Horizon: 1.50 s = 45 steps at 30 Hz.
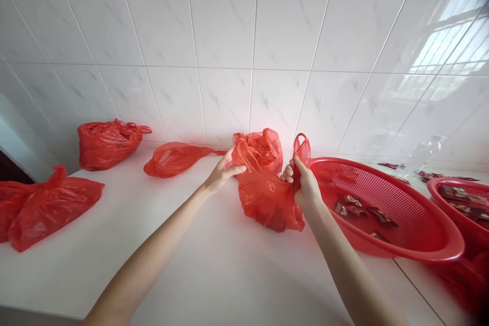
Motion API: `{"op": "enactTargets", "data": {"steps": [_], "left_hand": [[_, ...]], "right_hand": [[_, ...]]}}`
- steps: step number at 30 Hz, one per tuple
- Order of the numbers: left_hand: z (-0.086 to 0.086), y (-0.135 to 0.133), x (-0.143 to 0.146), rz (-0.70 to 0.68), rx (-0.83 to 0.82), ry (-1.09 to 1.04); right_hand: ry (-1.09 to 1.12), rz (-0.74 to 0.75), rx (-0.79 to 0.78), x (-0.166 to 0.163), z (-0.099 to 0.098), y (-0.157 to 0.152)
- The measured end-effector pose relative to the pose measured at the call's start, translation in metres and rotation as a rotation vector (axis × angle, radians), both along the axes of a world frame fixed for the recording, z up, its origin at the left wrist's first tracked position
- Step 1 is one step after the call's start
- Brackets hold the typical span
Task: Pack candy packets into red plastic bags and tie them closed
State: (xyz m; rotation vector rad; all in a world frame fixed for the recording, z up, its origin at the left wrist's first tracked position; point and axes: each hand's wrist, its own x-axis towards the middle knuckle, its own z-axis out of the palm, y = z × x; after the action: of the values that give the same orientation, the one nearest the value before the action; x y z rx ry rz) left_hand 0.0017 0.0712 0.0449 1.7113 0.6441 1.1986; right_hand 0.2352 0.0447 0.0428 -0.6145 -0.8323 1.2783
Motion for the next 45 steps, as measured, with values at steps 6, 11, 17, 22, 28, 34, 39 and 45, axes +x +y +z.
{"op": "enactTargets", "data": {"steps": [6, 11, 17, 22, 28, 34, 39, 45], "left_hand": [[0.019, 0.004, 0.006, 0.097, -0.028, 0.065], [0.035, -0.007, 0.008, 0.119, 0.088, 0.185], [0.062, -0.030, 0.016, 0.098, 0.297, 0.376], [0.078, -0.038, 0.032, 0.001, 0.606, 0.479], [0.085, -0.030, 0.043, 0.122, 0.715, 0.820], [0.080, -0.020, 0.045, 0.254, 0.489, 0.838], [0.066, -0.010, 0.042, 0.267, 0.199, 0.786], [0.061, -0.008, 0.042, -0.036, -0.097, 0.794]], "right_hand": [[-0.094, 0.014, 0.005, 0.002, 0.000, -0.001], [-0.129, 0.009, 0.030, 0.001, 0.001, -0.006], [-0.346, -0.045, 0.006, -0.013, 0.009, -0.018], [-0.594, -0.004, 0.061, -0.024, 0.014, -0.026], [-0.736, 0.060, 0.154, -0.024, 0.018, -0.038], [-0.904, 0.029, 0.317, -0.018, 0.020, -0.046], [-1.064, -0.295, 0.434, -0.022, 0.008, -0.046], [-1.127, -0.501, 0.516, -0.030, -0.004, -0.046]]}}
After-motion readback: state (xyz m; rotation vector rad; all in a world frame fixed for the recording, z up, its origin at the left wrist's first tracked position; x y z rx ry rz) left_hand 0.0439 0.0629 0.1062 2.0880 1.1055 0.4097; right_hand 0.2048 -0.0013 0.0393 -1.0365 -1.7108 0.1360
